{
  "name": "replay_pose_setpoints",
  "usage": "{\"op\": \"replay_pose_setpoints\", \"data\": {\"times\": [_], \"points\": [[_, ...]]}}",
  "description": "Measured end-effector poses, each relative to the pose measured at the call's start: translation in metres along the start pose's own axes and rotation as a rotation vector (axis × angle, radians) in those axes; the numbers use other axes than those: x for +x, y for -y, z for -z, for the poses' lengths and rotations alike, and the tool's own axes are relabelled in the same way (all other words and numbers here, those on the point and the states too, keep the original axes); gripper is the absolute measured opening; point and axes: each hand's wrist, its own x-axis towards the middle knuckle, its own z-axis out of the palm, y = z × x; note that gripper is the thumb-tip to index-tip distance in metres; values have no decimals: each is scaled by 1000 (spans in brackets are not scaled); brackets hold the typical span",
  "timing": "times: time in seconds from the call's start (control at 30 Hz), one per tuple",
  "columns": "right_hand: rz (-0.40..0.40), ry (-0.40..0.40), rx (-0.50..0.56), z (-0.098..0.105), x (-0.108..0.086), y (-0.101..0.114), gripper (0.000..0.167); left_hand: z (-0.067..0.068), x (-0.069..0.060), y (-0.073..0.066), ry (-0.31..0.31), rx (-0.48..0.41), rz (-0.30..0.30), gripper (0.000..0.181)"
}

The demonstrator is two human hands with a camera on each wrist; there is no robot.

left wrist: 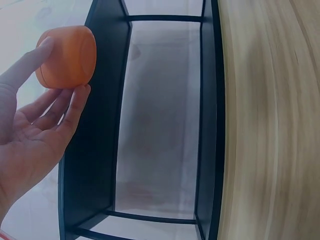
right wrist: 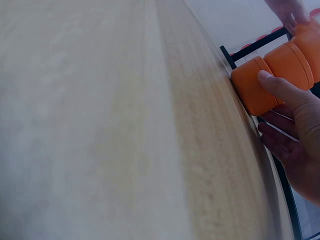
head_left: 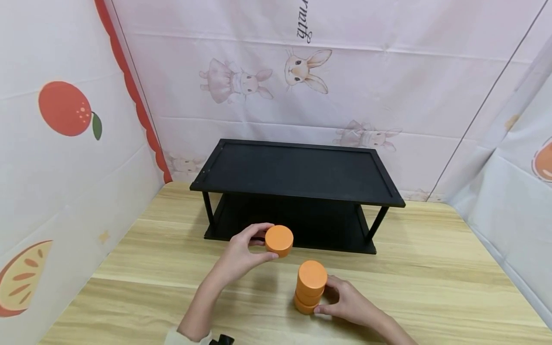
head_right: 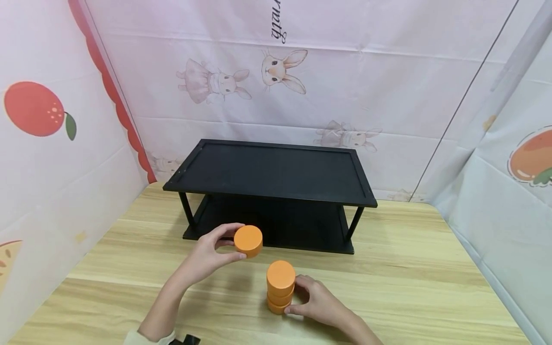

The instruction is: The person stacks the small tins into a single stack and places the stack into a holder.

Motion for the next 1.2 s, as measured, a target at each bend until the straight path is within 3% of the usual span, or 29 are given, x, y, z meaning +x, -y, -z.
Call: {"op": "replay_pose_setpoints", "data": {"times": [1.2], "points": [[6, 6, -2, 1, 1, -1, 52, -14, 0, -10, 71, 24, -74, 54]]}}
